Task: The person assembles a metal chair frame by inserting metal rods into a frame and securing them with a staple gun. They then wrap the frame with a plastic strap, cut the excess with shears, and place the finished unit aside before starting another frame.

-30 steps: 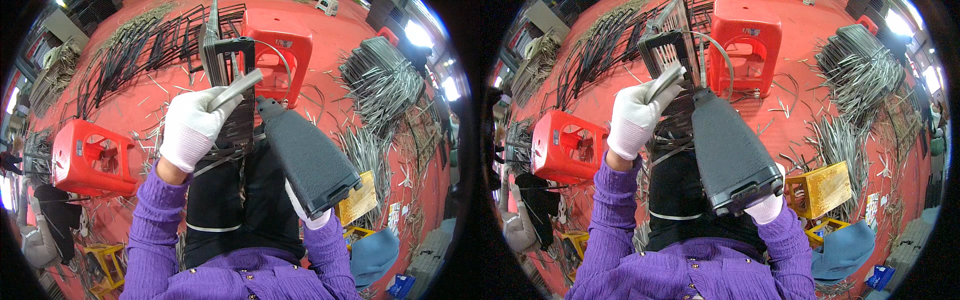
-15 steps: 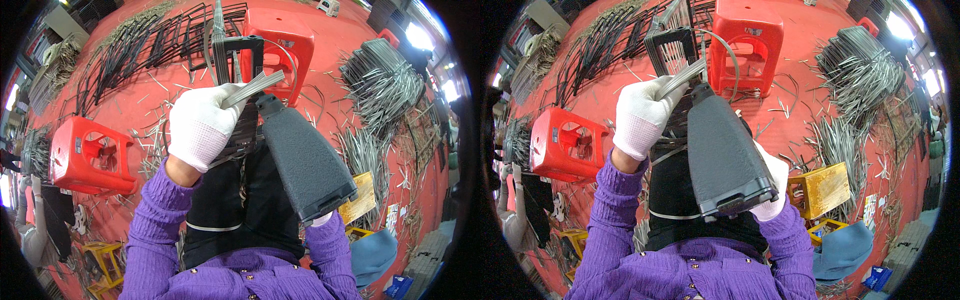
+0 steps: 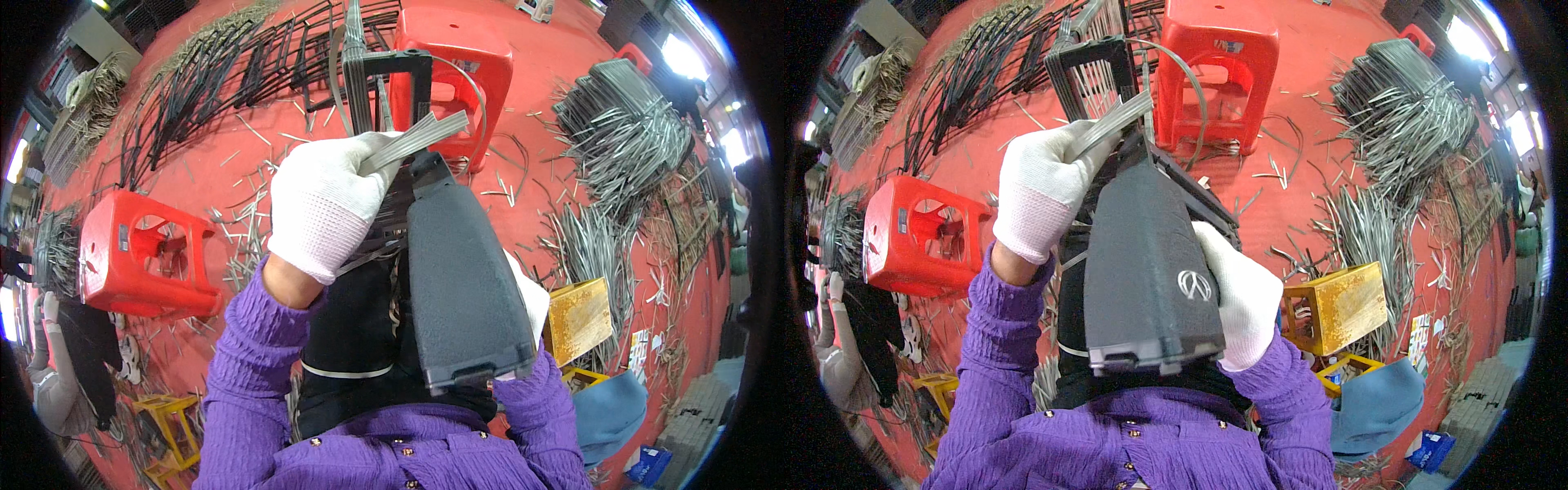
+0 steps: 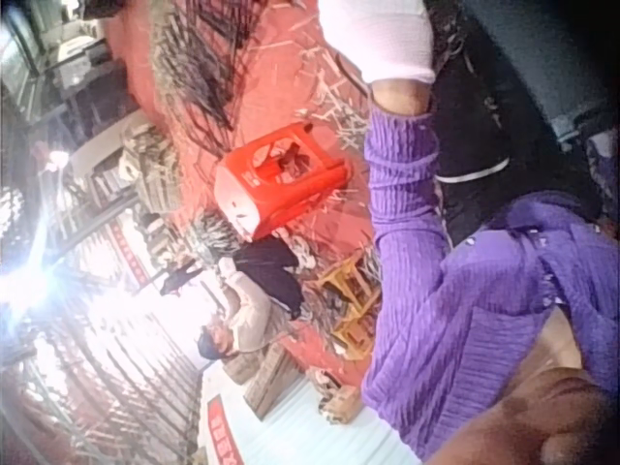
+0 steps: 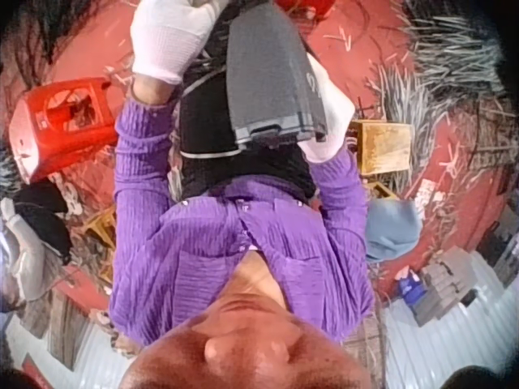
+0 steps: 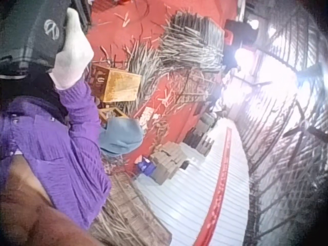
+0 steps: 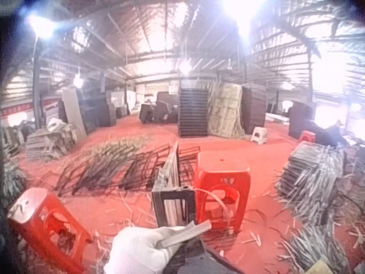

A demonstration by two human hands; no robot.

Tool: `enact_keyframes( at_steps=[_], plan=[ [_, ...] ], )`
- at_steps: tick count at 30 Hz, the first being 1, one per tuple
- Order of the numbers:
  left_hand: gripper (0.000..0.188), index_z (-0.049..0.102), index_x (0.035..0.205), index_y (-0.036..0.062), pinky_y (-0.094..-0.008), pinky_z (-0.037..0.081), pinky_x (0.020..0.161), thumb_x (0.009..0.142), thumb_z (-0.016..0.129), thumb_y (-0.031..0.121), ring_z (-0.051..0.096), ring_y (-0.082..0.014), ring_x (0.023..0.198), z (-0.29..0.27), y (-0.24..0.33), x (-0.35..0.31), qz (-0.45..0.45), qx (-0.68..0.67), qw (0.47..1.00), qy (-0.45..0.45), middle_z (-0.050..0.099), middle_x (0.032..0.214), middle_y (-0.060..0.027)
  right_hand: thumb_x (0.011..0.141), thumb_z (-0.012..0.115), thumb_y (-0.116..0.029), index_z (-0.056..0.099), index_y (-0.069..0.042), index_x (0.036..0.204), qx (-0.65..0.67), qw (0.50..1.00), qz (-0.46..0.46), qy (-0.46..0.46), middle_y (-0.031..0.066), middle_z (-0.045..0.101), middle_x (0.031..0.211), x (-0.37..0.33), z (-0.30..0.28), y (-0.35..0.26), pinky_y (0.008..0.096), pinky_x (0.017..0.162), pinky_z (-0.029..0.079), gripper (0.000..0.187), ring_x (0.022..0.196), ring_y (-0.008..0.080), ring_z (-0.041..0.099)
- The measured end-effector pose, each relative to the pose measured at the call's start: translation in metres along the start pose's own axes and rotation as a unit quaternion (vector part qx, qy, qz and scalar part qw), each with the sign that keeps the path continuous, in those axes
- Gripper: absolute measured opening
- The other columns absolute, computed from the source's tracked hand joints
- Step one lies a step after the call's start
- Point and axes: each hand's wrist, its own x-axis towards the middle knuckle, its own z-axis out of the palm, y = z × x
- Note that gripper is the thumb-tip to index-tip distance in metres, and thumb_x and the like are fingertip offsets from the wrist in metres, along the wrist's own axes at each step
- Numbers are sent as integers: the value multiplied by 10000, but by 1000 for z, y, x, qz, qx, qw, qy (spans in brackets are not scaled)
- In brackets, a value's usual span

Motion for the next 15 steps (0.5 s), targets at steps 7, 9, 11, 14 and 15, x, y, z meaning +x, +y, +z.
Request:
enact_keyframes(
  at_steps=[7, 9, 11, 14, 15],
  plan=[
    [202, 721, 1047, 23, -258, 454, 596, 999, 594, 173, 535, -111, 592, -19, 8, -20, 6, -225, 964, 144, 616, 688, -13, 776, 712, -53, 585, 66, 1259, 256, 964, 58, 45, 161, 715, 1073, -6, 11, 15, 306, 844, 544, 513, 940, 188, 705],
    [258, 698, 1104, 18, -214, 431, 643, 1019, 576, 229, 480, -39, 688, -25, 4, -29, -28, -248, 963, 100, 605, 800, 21, 785, 717, -73, 594, 69, 1247, 200, 979, 31, 38, 153, 717, 1076, -10, 8, 15, 301, 835, 544, 499, 945, 191, 704],
    [366, 580, 1269, 22, -212, 436, 686, 1006, 595, 276, 480, -51, 731, -23, -3, -34, 3, -269, 961, 58, 586, 854, 13, 836, 667, -49, 585, 82, 1257, 143, 990, 9, 4, 163, 707, 1106, -13, 4, 14, 342, 852, 560, 449, 969, 232, 707],
    [340, 445, 1298, 49, -250, 427, 758, 1028, 520, 241, 483, -85, 817, -10, -8, -41, 26, -389, 920, 45, 546, 967, -3, 896, 589, -15, 547, 95, 1296, 115, 992, 8, -44, 189, 671, 1186, -15, -1, 11, 411, 898, 568, 417, 1036, 271, 692],
    [275, 454, 1257, 60, -261, 424, 763, 1034, 486, 218, 473, -90, 808, -10, -10, -43, -10, -350, 937, 21, 536, 996, -18, 913, 557, -1, 524, 98, 1319, 122, 991, -2, -59, 201, 650, 1227, -16, -2, 11, 438, 921, 565, 419, 1071, 281, 679]
  ],
)
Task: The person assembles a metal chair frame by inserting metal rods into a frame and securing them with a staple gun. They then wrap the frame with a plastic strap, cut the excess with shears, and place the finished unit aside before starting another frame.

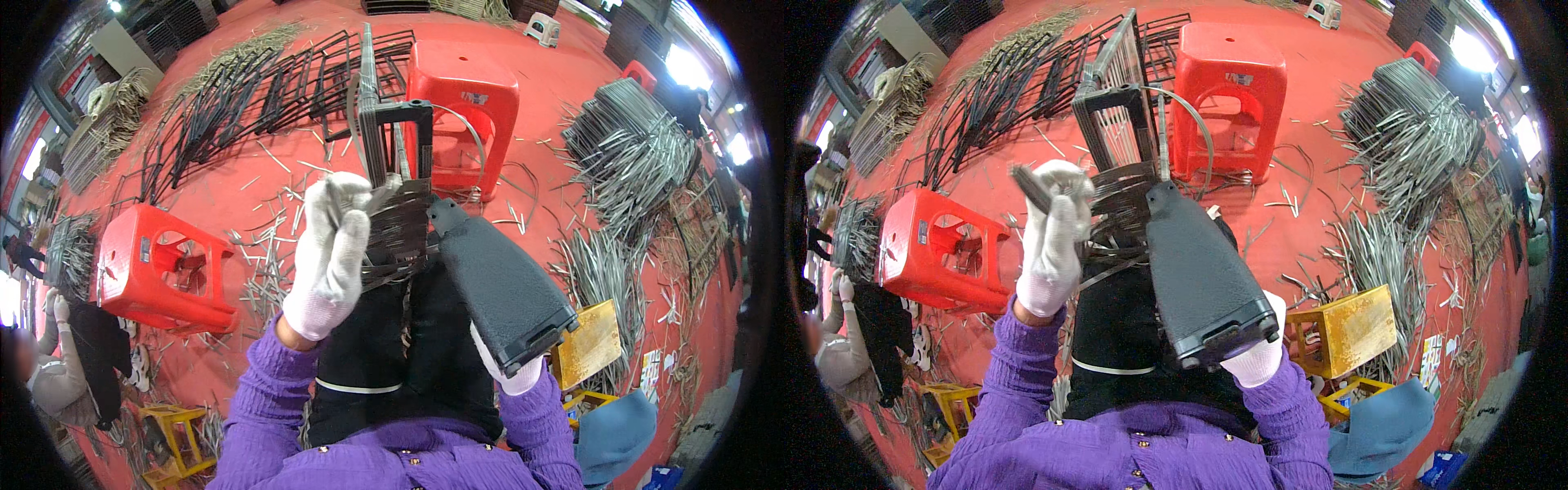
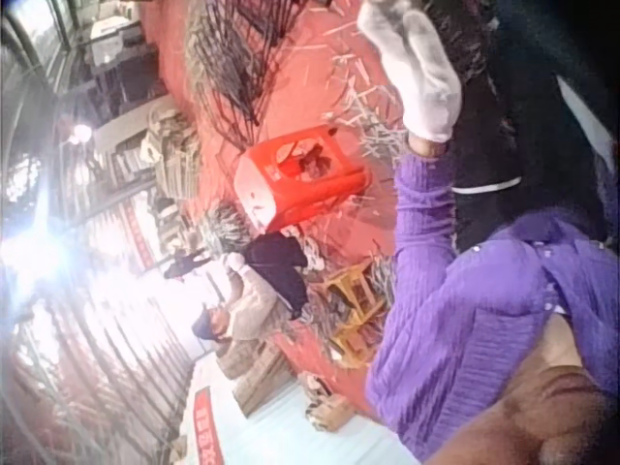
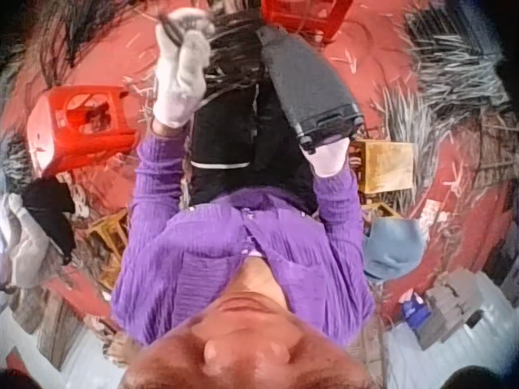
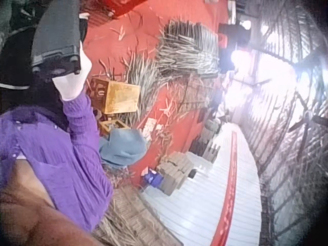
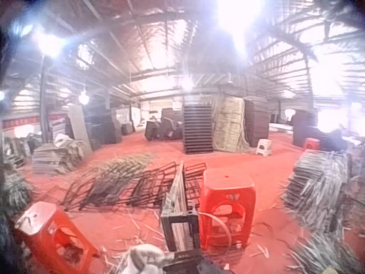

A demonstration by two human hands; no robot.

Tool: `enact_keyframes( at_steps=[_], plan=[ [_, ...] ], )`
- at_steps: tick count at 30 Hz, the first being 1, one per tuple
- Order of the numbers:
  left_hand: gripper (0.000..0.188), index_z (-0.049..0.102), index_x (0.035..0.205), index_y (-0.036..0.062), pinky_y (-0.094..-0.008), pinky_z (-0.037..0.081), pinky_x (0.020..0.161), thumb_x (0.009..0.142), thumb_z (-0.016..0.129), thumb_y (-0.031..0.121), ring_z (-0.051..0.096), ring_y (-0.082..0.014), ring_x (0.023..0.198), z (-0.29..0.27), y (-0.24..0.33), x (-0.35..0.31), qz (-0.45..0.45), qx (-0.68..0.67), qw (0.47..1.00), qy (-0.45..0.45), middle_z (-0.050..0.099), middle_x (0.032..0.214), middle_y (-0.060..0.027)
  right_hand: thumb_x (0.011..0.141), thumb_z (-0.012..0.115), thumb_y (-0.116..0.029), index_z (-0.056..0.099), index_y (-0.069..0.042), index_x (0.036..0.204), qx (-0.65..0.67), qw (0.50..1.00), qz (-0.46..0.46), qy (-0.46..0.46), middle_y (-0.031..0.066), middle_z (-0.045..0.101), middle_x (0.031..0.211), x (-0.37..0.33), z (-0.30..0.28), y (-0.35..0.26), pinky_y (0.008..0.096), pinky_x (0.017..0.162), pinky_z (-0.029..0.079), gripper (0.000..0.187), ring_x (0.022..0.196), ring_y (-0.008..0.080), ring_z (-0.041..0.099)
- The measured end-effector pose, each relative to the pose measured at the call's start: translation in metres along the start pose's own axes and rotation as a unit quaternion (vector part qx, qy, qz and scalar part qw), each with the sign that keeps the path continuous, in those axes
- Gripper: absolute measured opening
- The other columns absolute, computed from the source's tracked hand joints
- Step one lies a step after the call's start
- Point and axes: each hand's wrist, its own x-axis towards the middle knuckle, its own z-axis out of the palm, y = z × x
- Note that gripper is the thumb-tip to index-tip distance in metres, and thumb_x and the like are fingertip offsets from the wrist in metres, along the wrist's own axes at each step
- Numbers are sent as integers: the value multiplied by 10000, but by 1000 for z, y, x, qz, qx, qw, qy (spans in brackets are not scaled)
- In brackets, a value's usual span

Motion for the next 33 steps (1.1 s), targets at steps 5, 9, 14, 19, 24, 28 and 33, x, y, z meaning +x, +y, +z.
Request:
enact_keyframes(
  at_steps=[5, 9, 14, 19, 24, 28, 33],
  plan=[
    [189, 512, 1176, 45, -272, 419, 746, 1018, 509, 148, 479, -100, 807, 1, -1, -3, 8, 11, 1000, -1, 539, 953, -35, 943, 483, 15, 471, 93, 1374, 16, 999, 36, -13, 218, 601, 1309, -3, 0, 2, 465, 962, 550, 438, 1143, 301, 646],
    [133, 598, 1091, 10, -280, 431, 740, 986, 560, 83, 519, -114, 814, 0, -2, 11, 153, 136, 979, -17, 570, 926, -48, 828, 704, -130, 616, -87, 1246, 96, 983, 151, 48, 129, 644, 1234, -5, 4, 5, 485, 1008, 465, 430, 1176, 330, 602],
    [173, 706, 984, -23, -246, 440, 628, 925, 691, 138, 538, -77, 685, 5, 6, 13, -40, 69, 996, 44, 632, 788, -19, 804, 751, -162, 645, -126, 1219, 149, 970, 181, 69, 112, 656, 1214, -8, 7, 7, 488, 1004, 458, 430, 1169, 335, 602],
    [205, 717, 1026, -21, -226, 451, 587, 912, 696, 148, 550, -53, 640, 4, 14, 23, -149, 44, 988, 22, 677, 760, -14, 865, 632, -146, 566, -54, 1293, 86, 987, 138, 15, 152, 615, 1264, -8, 4, 7, 483, 1007, 472, 443, 1175, 329, 603],
    [179, 719, 999, -14, -213, 449, 553, 901, 703, 134, 553, -45, 657, 11, 10, 32, -21, 198, 980, 18, 638, 731, 2, 862, 637, -138, 568, -40, 1297, 69, 991, 115, 19, 150, 633, 1235, -6, 1, 7, 453, 987, 483, 451, 1141, 308, 621],
    [172, 714, 934, 19, -327, 527, 661, 795, 718, 120, 699, -264, 726, 11, 13, 34, -26, 277, 960, 17, 701, 792, -166, 860, 641, -131, 568, -29, 1300, 66, 992, 101, 33, 149, 647, 1212, -4, 1, 8, 429, 972, 492, 457, 1114, 291, 637],
    [163, 709, 915, 29, -346, 526, 662, 792, 713, 135, 698, -278, 733, 12, 19, 38, -12, 285, 959, 11, 695, 779, -159, 857, 646, -123, 569, -15, 1304, 61, 994, 63, 61, 146, 665, 1182, 1, 1, 5, 400, 952, 504, 466, 1081, 269, 655]
  ],
)
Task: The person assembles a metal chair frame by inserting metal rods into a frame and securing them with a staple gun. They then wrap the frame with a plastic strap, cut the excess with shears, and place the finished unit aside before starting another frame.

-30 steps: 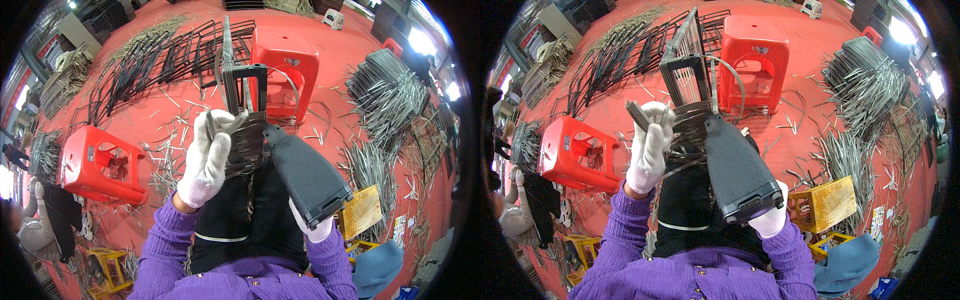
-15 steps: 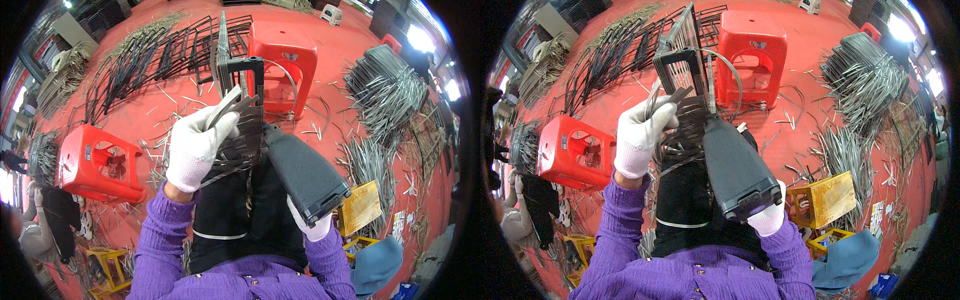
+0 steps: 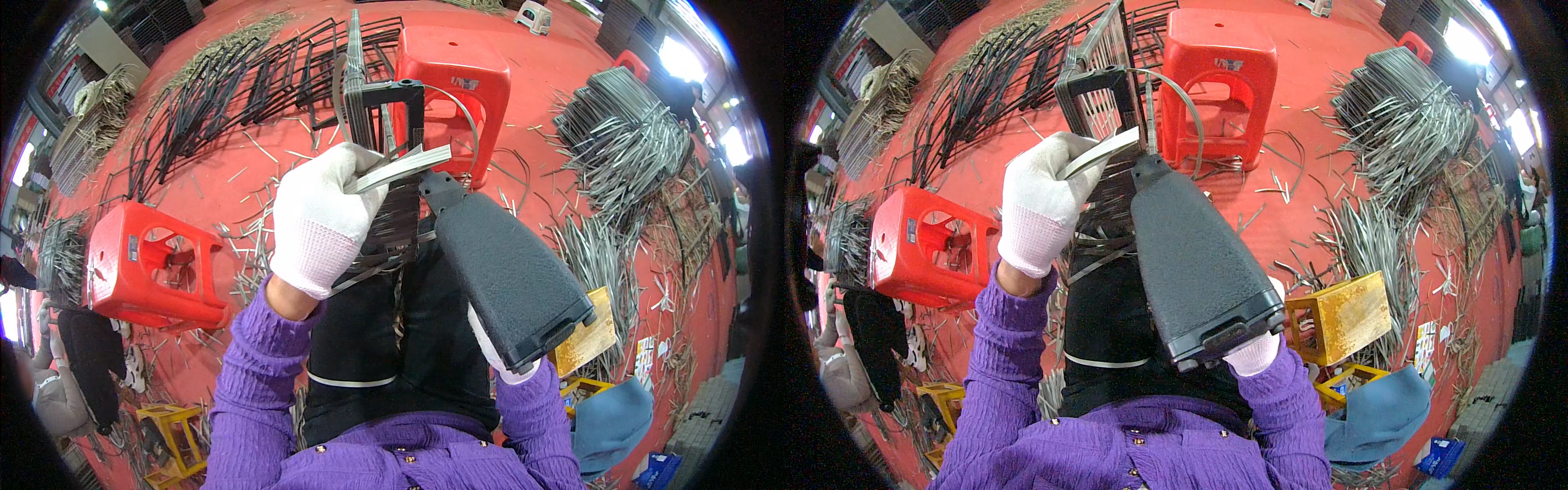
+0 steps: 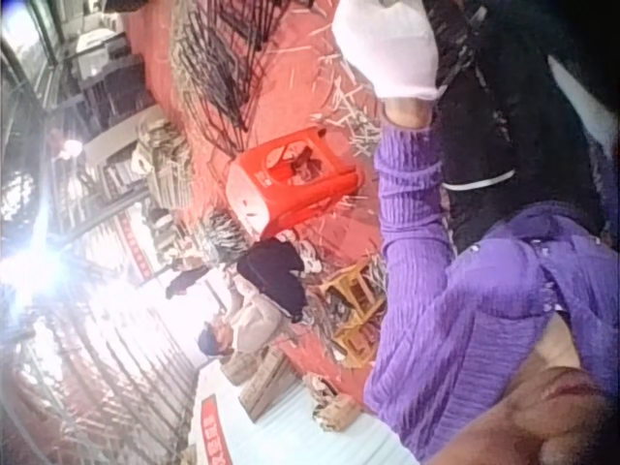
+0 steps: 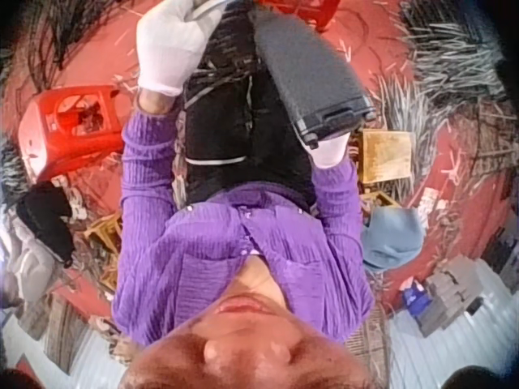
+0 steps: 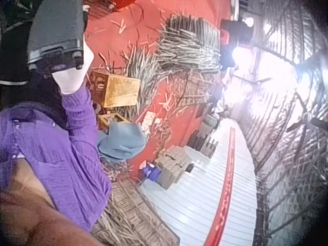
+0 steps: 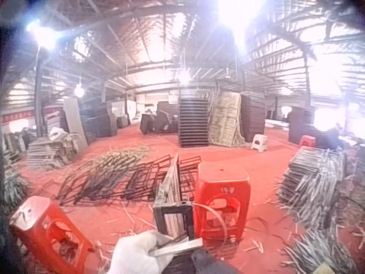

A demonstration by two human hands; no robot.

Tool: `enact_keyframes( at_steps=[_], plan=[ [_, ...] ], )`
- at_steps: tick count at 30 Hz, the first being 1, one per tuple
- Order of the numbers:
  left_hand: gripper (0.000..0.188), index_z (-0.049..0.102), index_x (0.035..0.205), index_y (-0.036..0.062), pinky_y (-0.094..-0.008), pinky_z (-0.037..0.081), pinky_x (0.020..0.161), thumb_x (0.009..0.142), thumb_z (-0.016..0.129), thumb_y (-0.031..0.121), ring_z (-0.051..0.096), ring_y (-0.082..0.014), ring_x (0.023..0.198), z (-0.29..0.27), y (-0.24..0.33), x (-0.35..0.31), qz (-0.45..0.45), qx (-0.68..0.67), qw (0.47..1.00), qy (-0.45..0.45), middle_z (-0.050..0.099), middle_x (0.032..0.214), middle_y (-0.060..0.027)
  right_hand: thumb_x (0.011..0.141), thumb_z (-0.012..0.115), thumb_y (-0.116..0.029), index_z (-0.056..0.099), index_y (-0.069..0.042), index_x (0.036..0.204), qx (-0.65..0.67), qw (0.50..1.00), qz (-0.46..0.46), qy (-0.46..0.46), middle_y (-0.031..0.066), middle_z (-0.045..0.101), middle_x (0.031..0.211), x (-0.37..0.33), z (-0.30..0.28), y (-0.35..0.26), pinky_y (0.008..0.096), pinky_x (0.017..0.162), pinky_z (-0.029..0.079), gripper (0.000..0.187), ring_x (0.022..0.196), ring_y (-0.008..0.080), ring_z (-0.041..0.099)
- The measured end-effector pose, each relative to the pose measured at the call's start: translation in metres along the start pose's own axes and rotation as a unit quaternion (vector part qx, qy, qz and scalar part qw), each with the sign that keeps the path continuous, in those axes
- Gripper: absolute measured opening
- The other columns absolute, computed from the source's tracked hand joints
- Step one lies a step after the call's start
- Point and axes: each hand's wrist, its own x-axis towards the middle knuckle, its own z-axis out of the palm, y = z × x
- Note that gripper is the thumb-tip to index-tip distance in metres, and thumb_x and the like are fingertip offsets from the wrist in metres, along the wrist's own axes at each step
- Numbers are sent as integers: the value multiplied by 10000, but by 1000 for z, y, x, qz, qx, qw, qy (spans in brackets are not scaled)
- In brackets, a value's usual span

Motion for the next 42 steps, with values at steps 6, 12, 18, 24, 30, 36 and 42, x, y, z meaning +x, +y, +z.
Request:
enact_keyframes(
  at_steps=[6, 12, 18, 24, 30, 36, 42],
  plan=[
    [169, 710, 919, 36, -345, 524, 664, 781, 714, 134, 695, -273, 719, -3, 5, 1, -25, 1, 1000, -13, 690, 760, -152, 854, 652, -113, 571, 1, 1308, -43, 996, -70, 18, 144, 686, 1147, 12, 1, -6, 364, 929, 518, 476, 1041, 243, 678],
    [147, 710, 928, 2, -275, 467, 593, 836, 694, 115, 590, -135, 637, -2, 2, 2, -15, -17, 1000, -17, 644, 699, -71, 824, 668, -93, 569, 24, 1312, -105, 991, -81, 7, 153, 704, 1115, 18, 2, -4, 330, 901, 530, 511, 999, 216, 699],
    [155, 710, 955, -9, -243, 458, 626, 903, 669, 131, 561, -69, 680, -1, -7, 1, -32, -45, 998, -30, 633, 732, -29, 804, 670, -53, 560, 56, 1303, -49, 996, -71, 10, 158, 705, 1113, 18, 3, -5, 316, 861, 540, 523, 951, 173, 695],
    [248, 670, 1129, 25, -198, 307, 504, 1009, 583, 224, 412, -19, 558, -2, -3, -7, -33, -401, 903, 151, 551, 689, 46, 871, 615, -19, 601, 68, 1217, -9, 999, -35, -4, 121, 707, 1060, 10, 5, -11, 347, 801, 572, 356, 920, 174, 687],
    [200, 682, 1014, 30, -185, 373, 614, 1005, 593, 209, 465, -15, 667, -14, 7, 3, -71, -371, 925, 32, 570, 755, 57, 930, 533, -61, 567, 71, 1272, -57, 997, -37, -42, 175, 682, 1141, 4, -7, -8, 403, 838, 587, 368, 993, 249, 695],
    [116, 673, 869, -1, -217, 418, 590, 890, 721, 103, 519, -34, 653, 0, 5, 22, 94, -113, 985, 91, 600, 695, 21, 952, 515, -101, 563, 58, 1292, 307, 946, 105, -24, 180, 679, 1155, 10, -8, 5, 404, 840, 588, 379, 992, 262, 701],
    [124, 629, 792, -15, -249, 421, 562, 857, 702, 62, 494, -65, 602, 2, 7, 26, 101, -135, 981, 99, 545, 632, -49, 937, 574, -115, 594, 48, 1265, -109, 987, -121, 6, 146, 697, 1113, 27, -15, -2, 340, 799, 570, 367, 957, 221, 702]
  ],
)
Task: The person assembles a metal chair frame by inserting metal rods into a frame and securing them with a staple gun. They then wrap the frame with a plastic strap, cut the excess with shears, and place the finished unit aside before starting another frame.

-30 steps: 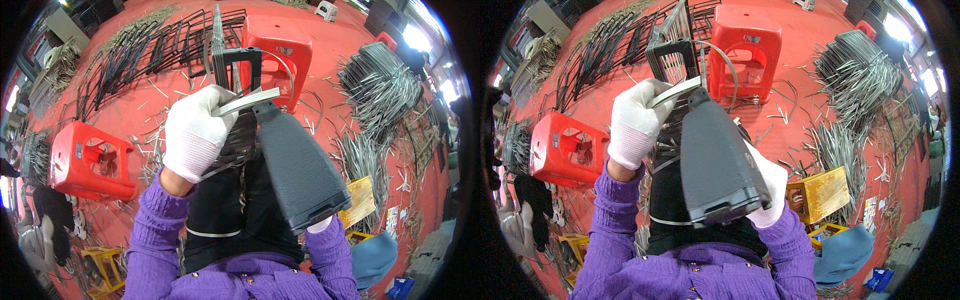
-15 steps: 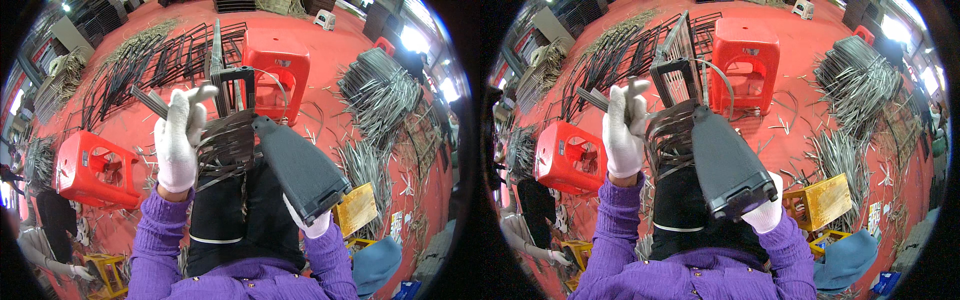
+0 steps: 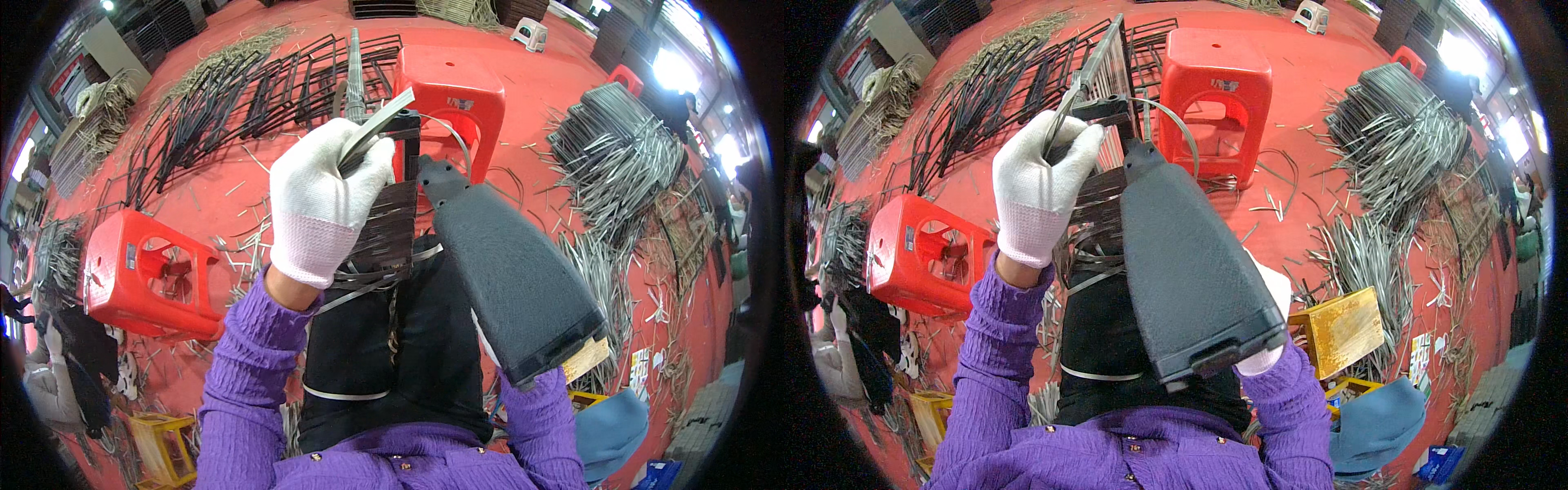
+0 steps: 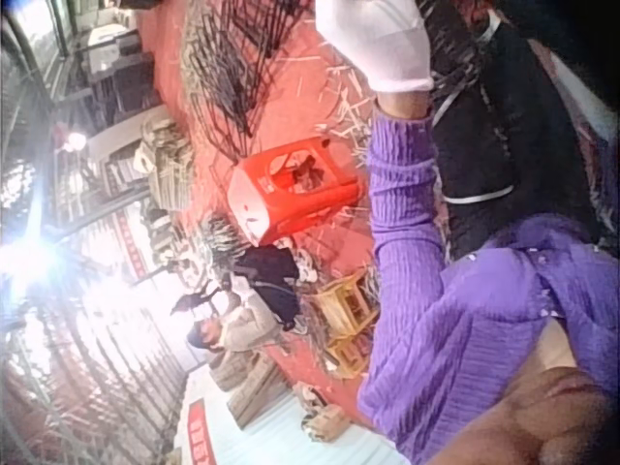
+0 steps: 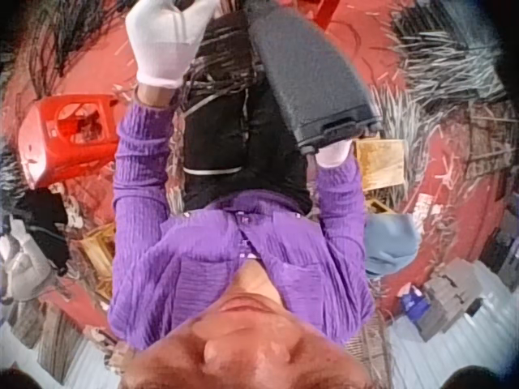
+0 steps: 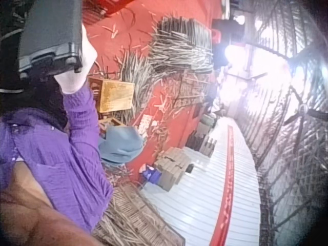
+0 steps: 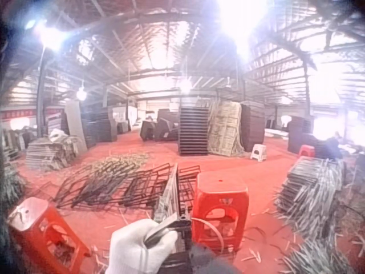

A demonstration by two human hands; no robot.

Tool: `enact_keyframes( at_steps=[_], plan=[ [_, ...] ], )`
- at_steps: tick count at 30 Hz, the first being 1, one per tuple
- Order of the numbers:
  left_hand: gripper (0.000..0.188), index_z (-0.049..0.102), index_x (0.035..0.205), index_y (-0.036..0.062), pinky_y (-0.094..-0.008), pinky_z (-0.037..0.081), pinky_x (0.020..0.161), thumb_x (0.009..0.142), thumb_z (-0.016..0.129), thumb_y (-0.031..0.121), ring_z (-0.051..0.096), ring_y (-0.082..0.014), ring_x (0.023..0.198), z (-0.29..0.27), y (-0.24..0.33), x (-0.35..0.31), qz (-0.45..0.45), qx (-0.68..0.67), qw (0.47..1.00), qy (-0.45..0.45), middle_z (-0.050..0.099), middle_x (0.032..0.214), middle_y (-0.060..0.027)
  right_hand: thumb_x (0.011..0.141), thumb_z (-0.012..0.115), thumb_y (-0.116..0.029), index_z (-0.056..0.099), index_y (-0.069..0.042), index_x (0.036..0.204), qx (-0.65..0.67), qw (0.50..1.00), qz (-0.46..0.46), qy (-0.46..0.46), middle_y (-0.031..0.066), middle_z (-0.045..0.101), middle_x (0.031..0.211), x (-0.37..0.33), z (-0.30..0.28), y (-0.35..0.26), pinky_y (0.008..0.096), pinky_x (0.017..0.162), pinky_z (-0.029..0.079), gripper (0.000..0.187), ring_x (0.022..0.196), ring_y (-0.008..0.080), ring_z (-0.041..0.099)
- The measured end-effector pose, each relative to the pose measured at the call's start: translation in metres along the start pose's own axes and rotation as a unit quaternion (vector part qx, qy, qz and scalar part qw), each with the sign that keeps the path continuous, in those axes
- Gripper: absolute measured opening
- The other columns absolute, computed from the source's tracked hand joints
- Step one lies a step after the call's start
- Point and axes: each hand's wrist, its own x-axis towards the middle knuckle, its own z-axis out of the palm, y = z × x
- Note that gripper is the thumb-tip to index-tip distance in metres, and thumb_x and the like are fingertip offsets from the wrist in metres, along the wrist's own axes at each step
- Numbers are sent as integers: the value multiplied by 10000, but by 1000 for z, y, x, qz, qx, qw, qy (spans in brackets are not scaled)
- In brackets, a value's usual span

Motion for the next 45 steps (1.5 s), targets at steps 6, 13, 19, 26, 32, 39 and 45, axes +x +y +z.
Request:
enact_keyframes(
  at_steps=[6, 13, 19, 26, 32, 39, 45],
  plan=[
    [135, 638, 811, -3, -215, 422, 581, 884, 698, 92, 512, -26, 629, -2, 2, 3, -3, 24, 1000, -17, 584, 660, 25, 938, 581, -89, 581, 53, 1295, 282, 949, 135, 26, 137, 686, 1168, 16, 0, -7, 307, 881, 539, 385, 1002, 179, 674],
    [146, 632, 809, 0, -213, 402, 568, 888, 694, 107, 483, -24, 616, -2, 2, 4, 1, 59, 998, -10, 559, 645, 25, 865, 607, -16, 575, 32, 1317, 110, 993, 34, 13, 143, 680, 1191, 27, 0, -16, 311, 917, 531, 456, 1028, 192, 681],
    [180, 638, 873, 4, -230, 399, 590, 965, 639, 158, 475, -47, 666, -14, 3, 11, 5, 73, 994, -85, 565, 697, 4, 725, 605, 58, 579, -10, 1316, -68, 997, -26, -8, 196, 682, 1143, 31, -7, -31, 305, 920, 515, 596, 1039, 265, 696],
    [280, 543, 1166, 12, -242, 425, 712, 1060, 448, 253, 488, -91, 776, -30, 17, -26, 60, -206, 977, 11, 543, 899, -17, 826, 703, -70, 549, 75, 1304, 230, 968, 93, 34, 158, 686, 1181, 25, 6, -39, 334, 928, 527, 523, 1067, 198, 678],
    [313, 545, 1233, 10, -242, 410, 727, 1067, 394, 228, 462, -86, 766, -31, 18, -36, -26, -190, 980, -45, 516, 926, -5, 816, 744, -112, 589, 56, 1256, 42, 998, -52, 6, 133, 717, 1104, 18, 3, -40, 330, 860, 569, 496, 979, 198, 712],
    [368, 612, 1250, -5, -175, 256, 533, 1017, 537, 270, 351, -13, 626, -32, 20, -22, -253, -316, 912, -58, 497, 834, 56, 827, 736, -117, 587, 67, 1258, -124, 986, -107, -21, 135, 720, 1100, 7, -4, -31, 340, 847, 577, 491, 975, 200, 715],
    [369, 632, 1165, -18, -178, 253, 500, 957, 589, 284, 380, -23, 552, -41, 19, -11, -294, -277, 899, -168, 554, 707, 34, 857, 689, -103, 572, 72, 1283, -86, 995, -22, -39, 147, 705, 1132, -4, -8, -23, 366, 860, 583, 475, 989, 215, 710]
  ],
)
